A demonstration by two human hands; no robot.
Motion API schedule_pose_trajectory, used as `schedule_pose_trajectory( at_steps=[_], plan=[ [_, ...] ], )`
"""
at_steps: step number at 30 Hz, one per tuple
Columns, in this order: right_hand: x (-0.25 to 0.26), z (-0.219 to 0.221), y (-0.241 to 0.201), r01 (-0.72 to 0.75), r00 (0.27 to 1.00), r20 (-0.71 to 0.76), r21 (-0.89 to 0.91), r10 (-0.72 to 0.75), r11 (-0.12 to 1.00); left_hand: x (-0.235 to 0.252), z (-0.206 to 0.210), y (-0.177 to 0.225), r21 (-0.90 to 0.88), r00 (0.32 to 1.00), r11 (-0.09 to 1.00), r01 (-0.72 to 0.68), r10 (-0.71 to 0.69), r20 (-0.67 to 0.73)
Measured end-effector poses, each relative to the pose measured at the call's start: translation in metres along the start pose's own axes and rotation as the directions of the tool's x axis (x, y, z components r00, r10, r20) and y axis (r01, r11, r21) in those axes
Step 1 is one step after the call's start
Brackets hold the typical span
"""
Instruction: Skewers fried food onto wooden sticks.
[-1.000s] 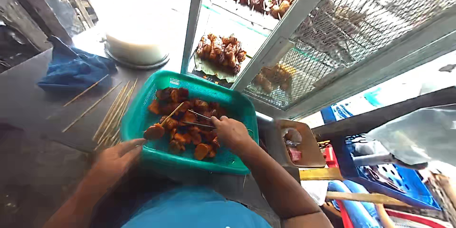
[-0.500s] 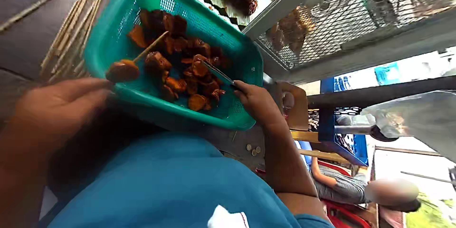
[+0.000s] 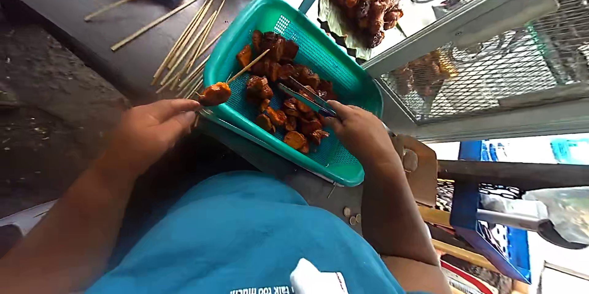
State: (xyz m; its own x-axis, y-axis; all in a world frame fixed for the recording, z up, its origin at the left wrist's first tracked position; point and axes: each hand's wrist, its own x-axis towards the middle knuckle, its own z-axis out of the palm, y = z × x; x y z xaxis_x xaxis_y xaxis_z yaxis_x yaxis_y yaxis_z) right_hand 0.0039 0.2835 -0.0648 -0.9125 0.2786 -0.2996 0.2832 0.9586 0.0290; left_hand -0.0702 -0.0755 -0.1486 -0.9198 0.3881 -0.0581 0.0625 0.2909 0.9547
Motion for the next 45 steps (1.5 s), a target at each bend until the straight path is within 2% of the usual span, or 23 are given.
schedule_pose_trajectory(
  at_steps=[4,8,13,16,18,21,27,32,39,43,45],
  plan=[
    [0.025,0.001,-0.022,-0.064,0.998,0.010,-0.088,0.065,0.994,-0.001,-0.008,-0.009,-0.010,1.000,1.000,0.024,-0.024,-0.010],
    [0.042,-0.004,-0.026,-0.104,0.995,-0.008,-0.172,0.104,0.980,0.000,-0.020,-0.022,-0.047,0.997,0.997,0.069,-0.070,-0.021],
    [0.055,-0.016,-0.037,-0.094,0.995,-0.020,-0.035,0.094,0.995,0.008,-0.032,-0.043,-0.131,0.993,0.985,0.114,-0.118,-0.027],
    [0.067,-0.008,-0.052,-0.164,0.986,-0.007,-0.035,0.164,0.986,0.019,-0.028,-0.062,-0.204,0.997,0.977,0.066,-0.071,-0.017],
    [0.071,0.002,-0.053,-0.150,0.988,-0.045,-0.046,0.148,0.988,0.023,-0.029,-0.068,-0.232,0.998,0.971,0.056,-0.060,-0.007],
    [0.066,0.010,-0.042,-0.104,0.988,-0.123,-0.066,0.096,0.992,0.026,-0.035,-0.074,-0.242,0.997,0.967,0.078,-0.079,0.006],
    [0.061,0.016,-0.046,-0.172,0.982,-0.086,-0.034,0.168,0.985,0.029,-0.046,-0.094,-0.237,0.991,0.963,0.132,-0.123,0.053],
    [0.064,0.026,-0.040,-0.115,0.985,-0.134,-0.009,0.113,0.993,0.038,-0.044,-0.088,-0.217,0.992,0.969,0.117,-0.106,0.065],
    [0.051,0.011,-0.029,-0.198,0.976,-0.082,0.052,0.202,0.979,0.040,-0.053,-0.058,-0.167,0.992,0.980,0.108,-0.096,0.079],
    [0.016,0.003,-0.028,-0.065,0.994,-0.077,0.210,0.083,0.975,0.035,-0.051,-0.048,-0.161,0.993,0.982,0.104,-0.094,0.067],
    [0.005,0.006,-0.038,0.031,0.996,-0.083,0.161,-0.018,0.986,0.032,-0.047,-0.042,-0.152,0.995,0.984,0.093,-0.084,0.062]
  ],
)
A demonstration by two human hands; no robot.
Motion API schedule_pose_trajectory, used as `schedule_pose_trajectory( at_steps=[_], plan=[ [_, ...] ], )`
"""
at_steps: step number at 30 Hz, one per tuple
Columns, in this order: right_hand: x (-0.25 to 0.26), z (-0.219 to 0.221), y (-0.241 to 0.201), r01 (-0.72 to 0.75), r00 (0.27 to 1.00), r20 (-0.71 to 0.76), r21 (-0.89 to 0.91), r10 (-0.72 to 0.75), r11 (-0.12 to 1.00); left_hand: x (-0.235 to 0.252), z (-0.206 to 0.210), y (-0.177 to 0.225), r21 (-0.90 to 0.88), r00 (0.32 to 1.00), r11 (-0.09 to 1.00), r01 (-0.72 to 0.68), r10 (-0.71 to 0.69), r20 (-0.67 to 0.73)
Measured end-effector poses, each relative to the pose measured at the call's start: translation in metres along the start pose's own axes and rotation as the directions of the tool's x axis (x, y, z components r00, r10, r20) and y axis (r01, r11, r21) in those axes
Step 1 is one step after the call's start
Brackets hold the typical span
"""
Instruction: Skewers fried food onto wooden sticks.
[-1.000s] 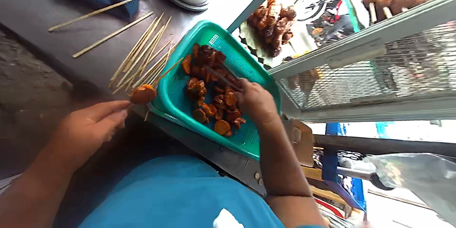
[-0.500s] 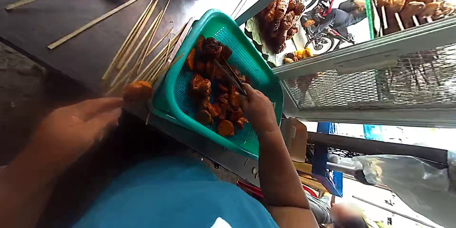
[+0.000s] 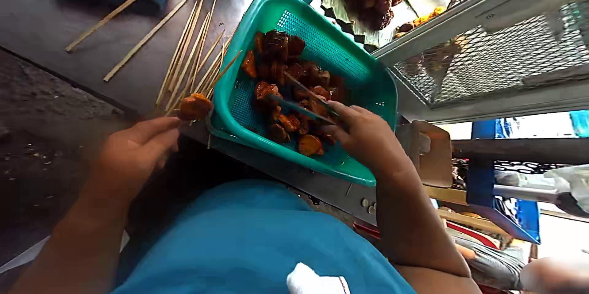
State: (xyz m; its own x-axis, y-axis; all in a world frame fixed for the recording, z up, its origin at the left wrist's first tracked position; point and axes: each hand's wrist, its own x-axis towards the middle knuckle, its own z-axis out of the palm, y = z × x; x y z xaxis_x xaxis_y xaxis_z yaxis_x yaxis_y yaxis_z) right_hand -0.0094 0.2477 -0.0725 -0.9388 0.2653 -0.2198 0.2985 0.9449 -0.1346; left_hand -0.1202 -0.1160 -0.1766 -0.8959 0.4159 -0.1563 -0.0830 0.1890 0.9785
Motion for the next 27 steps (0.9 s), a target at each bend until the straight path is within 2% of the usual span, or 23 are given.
schedule_pose_trajectory(
  at_steps=[4,7,10,14,16,19,22,24,27],
  plan=[
    [0.015,0.019,-0.003,0.190,0.977,-0.061,-0.204,-0.206,0.960,-0.006,0.019,0.021,0.051,1.000,0.999,0.001,0.000,-0.025],
    [0.012,0.011,0.014,0.208,0.975,-0.021,-0.266,-0.221,0.941,-0.013,0.028,0.037,0.127,0.999,0.991,-0.035,0.038,-0.020],
    [-0.005,0.006,0.053,0.161,0.987,0.047,-0.127,-0.157,0.979,-0.020,0.039,0.047,0.161,0.999,0.986,-0.045,0.046,0.000],
    [-0.033,0.014,0.093,0.168,0.986,0.004,0.090,-0.169,0.982,-0.031,0.058,0.061,0.164,0.998,0.985,-0.053,0.048,0.036],
    [-0.044,0.015,0.103,0.130,0.991,-0.019,0.179,-0.129,0.975,-0.033,0.069,0.072,0.285,0.996,0.956,-0.067,0.048,0.074],
    [-0.058,0.014,0.115,0.109,0.994,-0.044,0.234,-0.102,0.966,-0.028,0.085,0.085,0.572,0.970,0.785,-0.238,0.158,0.186],
    [-0.070,0.009,0.119,0.088,0.996,-0.041,0.207,-0.081,0.974,-0.015,0.103,0.089,0.711,0.900,0.552,-0.435,0.257,0.351],
    [-0.075,0.007,0.123,0.088,0.996,-0.041,0.185,-0.082,0.979,-0.003,0.114,0.088,0.791,0.896,0.423,-0.443,0.234,0.377],
    [-0.079,0.012,0.132,0.067,0.998,-0.035,0.230,-0.060,0.971,0.017,0.123,0.090,0.884,0.936,0.313,-0.348,0.168,0.310]
  ],
)
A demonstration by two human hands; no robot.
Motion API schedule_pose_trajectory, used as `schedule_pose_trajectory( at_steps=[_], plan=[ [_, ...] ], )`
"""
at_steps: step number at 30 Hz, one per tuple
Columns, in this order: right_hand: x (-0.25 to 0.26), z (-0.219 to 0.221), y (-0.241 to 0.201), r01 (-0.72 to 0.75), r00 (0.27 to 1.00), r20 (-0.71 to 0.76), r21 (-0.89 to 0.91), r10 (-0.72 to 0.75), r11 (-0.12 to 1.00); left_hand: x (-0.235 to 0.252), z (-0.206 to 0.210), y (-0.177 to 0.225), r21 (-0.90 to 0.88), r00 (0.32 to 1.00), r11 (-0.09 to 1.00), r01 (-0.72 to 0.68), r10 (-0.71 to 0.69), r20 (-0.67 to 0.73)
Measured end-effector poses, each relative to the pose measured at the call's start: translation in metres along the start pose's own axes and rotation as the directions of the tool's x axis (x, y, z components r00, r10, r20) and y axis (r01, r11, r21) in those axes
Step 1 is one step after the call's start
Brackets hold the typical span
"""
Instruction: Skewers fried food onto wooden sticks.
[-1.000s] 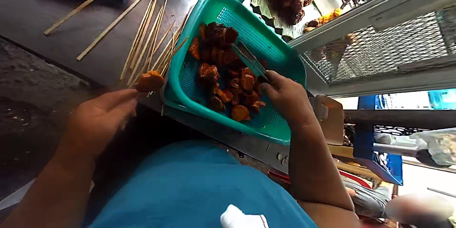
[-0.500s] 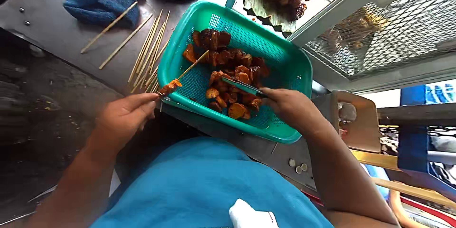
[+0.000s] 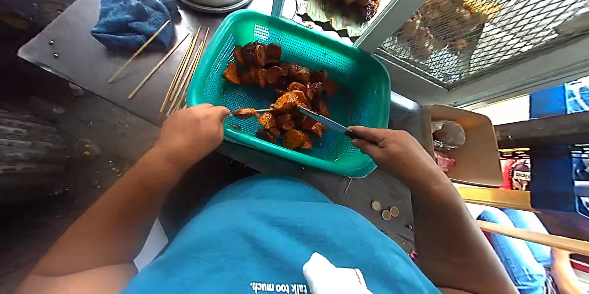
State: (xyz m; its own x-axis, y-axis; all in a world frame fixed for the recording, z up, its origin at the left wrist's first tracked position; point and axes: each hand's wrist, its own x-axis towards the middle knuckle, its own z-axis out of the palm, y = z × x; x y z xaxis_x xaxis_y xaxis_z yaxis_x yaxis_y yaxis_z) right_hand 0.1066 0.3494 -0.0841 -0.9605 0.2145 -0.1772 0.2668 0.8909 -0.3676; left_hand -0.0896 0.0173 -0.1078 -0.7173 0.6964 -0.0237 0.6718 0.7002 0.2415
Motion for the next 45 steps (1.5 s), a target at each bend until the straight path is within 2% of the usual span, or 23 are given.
schedule_pose_trajectory(
  at_steps=[4,13,17,23,25,28,32,38,45],
  plan=[
    [-0.005,0.007,0.010,-0.052,0.999,-0.009,0.053,0.052,0.997,0.011,-0.007,0.000,0.024,0.994,0.996,0.091,-0.093,0.054],
    [-0.006,0.010,0.002,-0.021,0.998,-0.060,-0.204,0.008,0.979,-0.019,-0.021,0.008,-0.149,1.000,0.989,-0.001,0.001,0.002],
    [-0.008,0.002,-0.007,0.069,0.991,-0.092,-0.284,-0.099,0.956,-0.018,-0.017,0.014,-0.139,0.999,0.990,0.019,-0.014,0.035],
    [0.002,0.012,-0.012,0.203,0.951,-0.146,-0.369,-0.272,0.907,-0.014,-0.015,0.014,-0.134,1.000,0.991,0.005,-0.005,-0.003],
    [0.002,0.012,-0.015,0.193,0.964,-0.106,-0.357,-0.245,0.914,-0.005,-0.015,0.015,-0.111,0.999,0.993,0.025,-0.021,0.032],
    [0.000,0.001,-0.026,0.106,0.994,0.020,-0.288,-0.105,0.952,0.009,-0.014,0.019,-0.079,0.996,0.996,0.040,-0.034,0.086],
    [0.006,0.006,-0.032,0.039,0.999,0.048,-0.299,-0.025,0.953,0.021,-0.010,0.026,-0.043,0.989,0.999,0.031,-0.025,0.148],
    [-0.007,0.028,-0.017,0.176,0.962,-0.145,-0.319,-0.232,0.931,0.022,-0.014,0.022,0.029,0.986,0.999,0.021,-0.026,0.162],
    [-0.023,0.039,-0.011,0.231,0.937,-0.184,-0.313,-0.298,0.921,0.015,-0.010,0.022,0.078,0.987,0.996,0.031,-0.043,0.152]
  ],
)
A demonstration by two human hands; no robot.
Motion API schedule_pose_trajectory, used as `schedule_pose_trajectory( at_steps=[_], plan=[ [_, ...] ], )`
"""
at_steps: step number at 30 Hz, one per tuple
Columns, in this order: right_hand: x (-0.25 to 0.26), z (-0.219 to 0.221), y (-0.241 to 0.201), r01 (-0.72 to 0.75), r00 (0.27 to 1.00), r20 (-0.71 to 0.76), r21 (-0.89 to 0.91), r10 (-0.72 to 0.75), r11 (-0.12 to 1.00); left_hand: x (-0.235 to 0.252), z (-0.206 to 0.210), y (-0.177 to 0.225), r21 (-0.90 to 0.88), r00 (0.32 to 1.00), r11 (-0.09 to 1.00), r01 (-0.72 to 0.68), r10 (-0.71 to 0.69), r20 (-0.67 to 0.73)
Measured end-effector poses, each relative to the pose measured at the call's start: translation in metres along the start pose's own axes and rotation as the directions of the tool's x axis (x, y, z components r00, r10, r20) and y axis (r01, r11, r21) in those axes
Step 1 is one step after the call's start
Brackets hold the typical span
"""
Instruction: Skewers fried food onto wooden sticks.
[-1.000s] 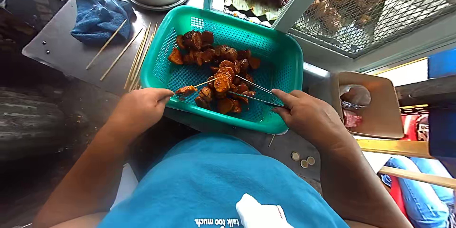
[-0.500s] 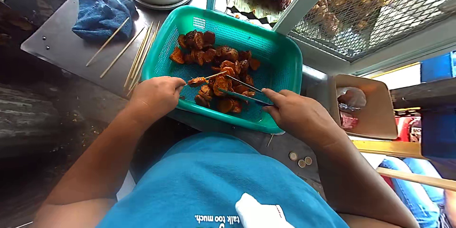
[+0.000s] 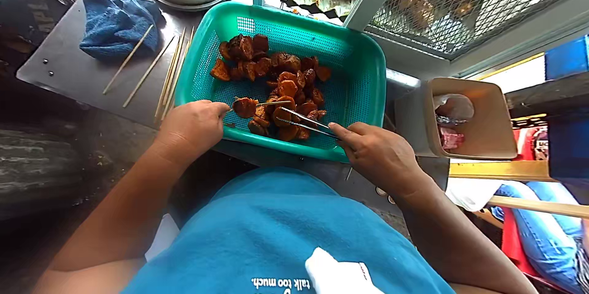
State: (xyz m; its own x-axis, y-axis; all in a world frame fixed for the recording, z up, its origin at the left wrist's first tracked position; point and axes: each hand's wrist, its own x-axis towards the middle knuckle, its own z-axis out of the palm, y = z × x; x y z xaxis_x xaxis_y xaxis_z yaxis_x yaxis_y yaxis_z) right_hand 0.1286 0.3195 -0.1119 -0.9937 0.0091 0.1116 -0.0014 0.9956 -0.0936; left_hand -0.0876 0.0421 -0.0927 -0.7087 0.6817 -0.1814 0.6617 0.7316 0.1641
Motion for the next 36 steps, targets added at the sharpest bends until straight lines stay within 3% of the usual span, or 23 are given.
schedule_pose_trajectory(
  at_steps=[13,19,23,26,28,30,33,36],
  plan=[
    [-0.003,-0.006,-0.005,-0.008,0.995,0.096,0.167,-0.008,0.986,-0.001,0.006,-0.001,0.008,1.000,1.000,-0.012,0.013,-0.028],
    [0.009,-0.008,0.000,-0.085,0.987,0.138,0.042,0.078,0.996,-0.002,0.007,-0.003,-0.051,1.000,0.998,-0.021,0.021,-0.018],
    [0.020,0.000,0.002,0.019,0.998,0.060,-0.007,-0.019,1.000,-0.005,0.005,-0.007,-0.103,0.998,0.993,-0.049,0.046,-0.032],
    [0.016,-0.001,0.010,0.107,0.993,0.038,0.050,-0.109,0.993,-0.021,0.004,-0.015,-0.256,0.995,0.964,-0.075,0.054,-0.090],
    [0.008,-0.004,0.016,0.090,0.996,-0.001,0.228,-0.092,0.970,-0.033,0.007,-0.021,-0.409,0.994,0.912,-0.025,-0.021,-0.107],
    [0.002,-0.011,0.020,-0.032,0.999,-0.004,0.449,0.037,0.893,-0.045,0.010,-0.025,-0.631,0.990,0.772,0.085,-0.138,-0.035],
    [0.003,-0.022,0.020,-0.317,0.941,0.140,0.683,0.308,0.658,-0.060,0.015,-0.020,-0.905,0.982,0.393,0.164,-0.153,0.111],
    [0.008,-0.026,0.020,-0.436,0.877,0.271,0.795,0.396,0.422,-0.065,0.024,-0.014,-0.949,0.990,0.285,0.134,-0.087,0.113]
  ],
)
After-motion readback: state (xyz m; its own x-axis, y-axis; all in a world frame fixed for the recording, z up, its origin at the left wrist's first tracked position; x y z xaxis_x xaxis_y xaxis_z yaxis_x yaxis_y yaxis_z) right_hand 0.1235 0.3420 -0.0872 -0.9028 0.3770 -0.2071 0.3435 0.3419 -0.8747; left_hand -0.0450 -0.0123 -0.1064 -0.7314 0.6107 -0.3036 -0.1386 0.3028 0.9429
